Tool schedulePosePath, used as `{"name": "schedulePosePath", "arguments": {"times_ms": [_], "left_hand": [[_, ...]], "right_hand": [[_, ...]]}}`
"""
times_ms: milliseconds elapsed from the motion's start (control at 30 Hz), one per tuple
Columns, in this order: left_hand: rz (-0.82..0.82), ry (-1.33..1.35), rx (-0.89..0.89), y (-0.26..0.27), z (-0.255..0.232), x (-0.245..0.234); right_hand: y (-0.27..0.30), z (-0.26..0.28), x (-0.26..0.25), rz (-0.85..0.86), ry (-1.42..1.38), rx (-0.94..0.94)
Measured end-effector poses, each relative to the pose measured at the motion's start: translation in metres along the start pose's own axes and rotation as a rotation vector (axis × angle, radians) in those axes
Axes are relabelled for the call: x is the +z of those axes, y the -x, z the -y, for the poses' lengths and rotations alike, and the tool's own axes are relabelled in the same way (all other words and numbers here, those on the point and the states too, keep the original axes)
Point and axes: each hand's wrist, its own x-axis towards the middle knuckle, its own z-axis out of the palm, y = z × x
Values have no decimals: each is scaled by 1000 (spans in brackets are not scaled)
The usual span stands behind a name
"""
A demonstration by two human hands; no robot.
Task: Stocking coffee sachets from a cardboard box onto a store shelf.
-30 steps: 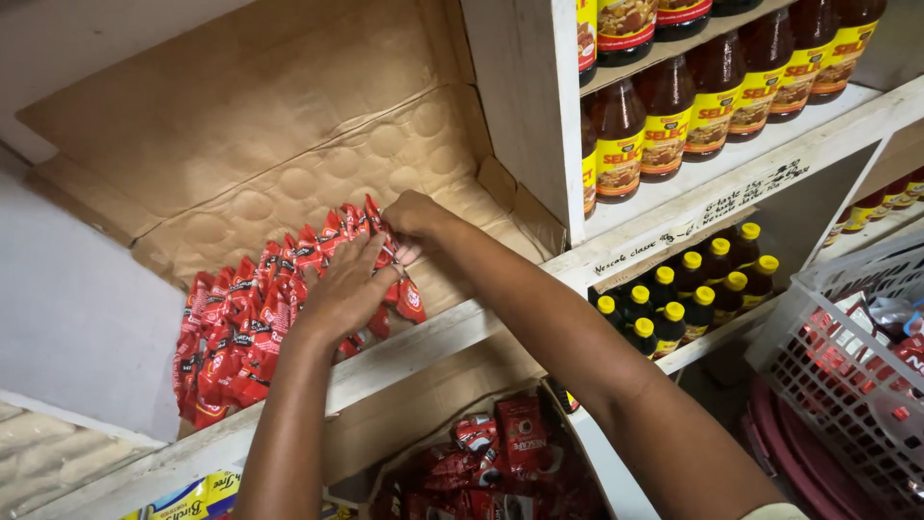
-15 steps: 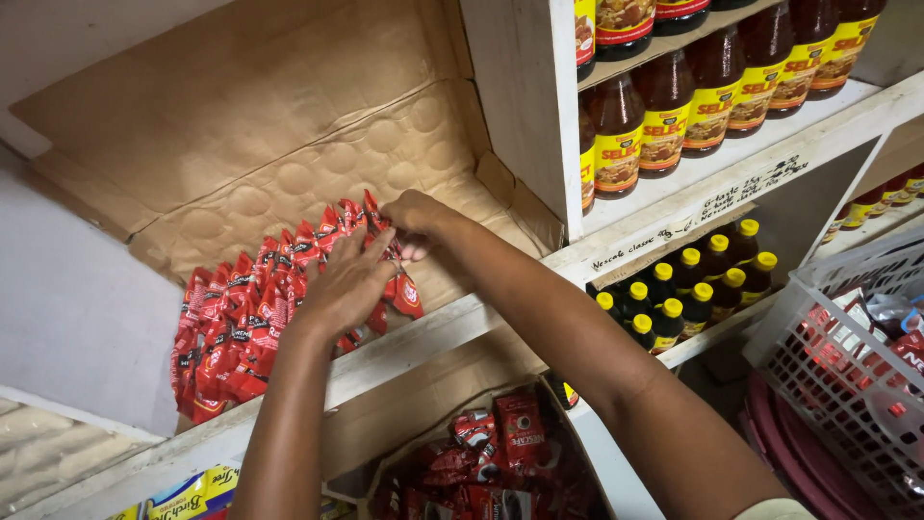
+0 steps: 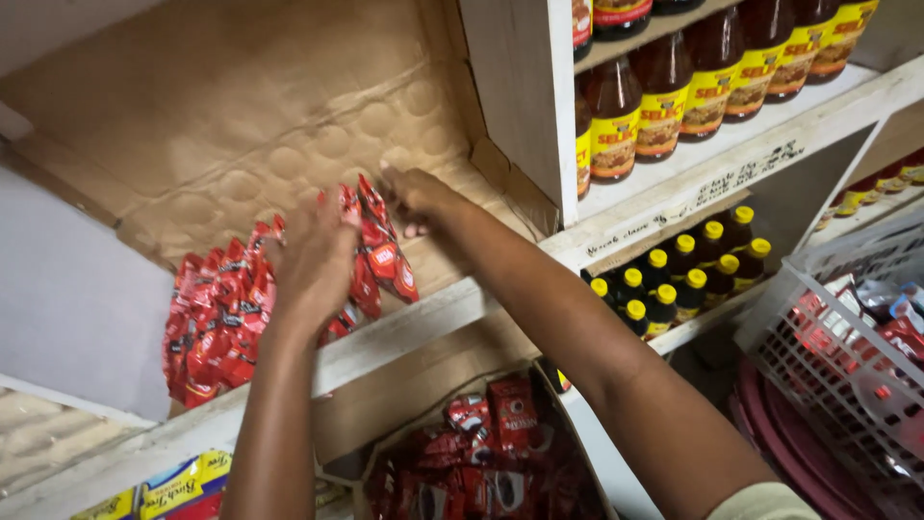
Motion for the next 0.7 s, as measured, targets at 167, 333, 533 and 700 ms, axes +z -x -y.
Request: {"name": "schedulePosePath", "arguments": {"times_ms": [167,333,533,700], "left_hand": [[-393,122,93,25,22,9],[-560,251,190,85,11,-3],[-693,391,272,171,-8,8],[-699,396,289,223,16,62]], "right_hand": [[-4,-8,-6,-44,44,-59],[-34,-35,-24,-243,224,-237],[106,-19,-15,-433,297,-603],[282,19,15,-276,409,-1087]]}}
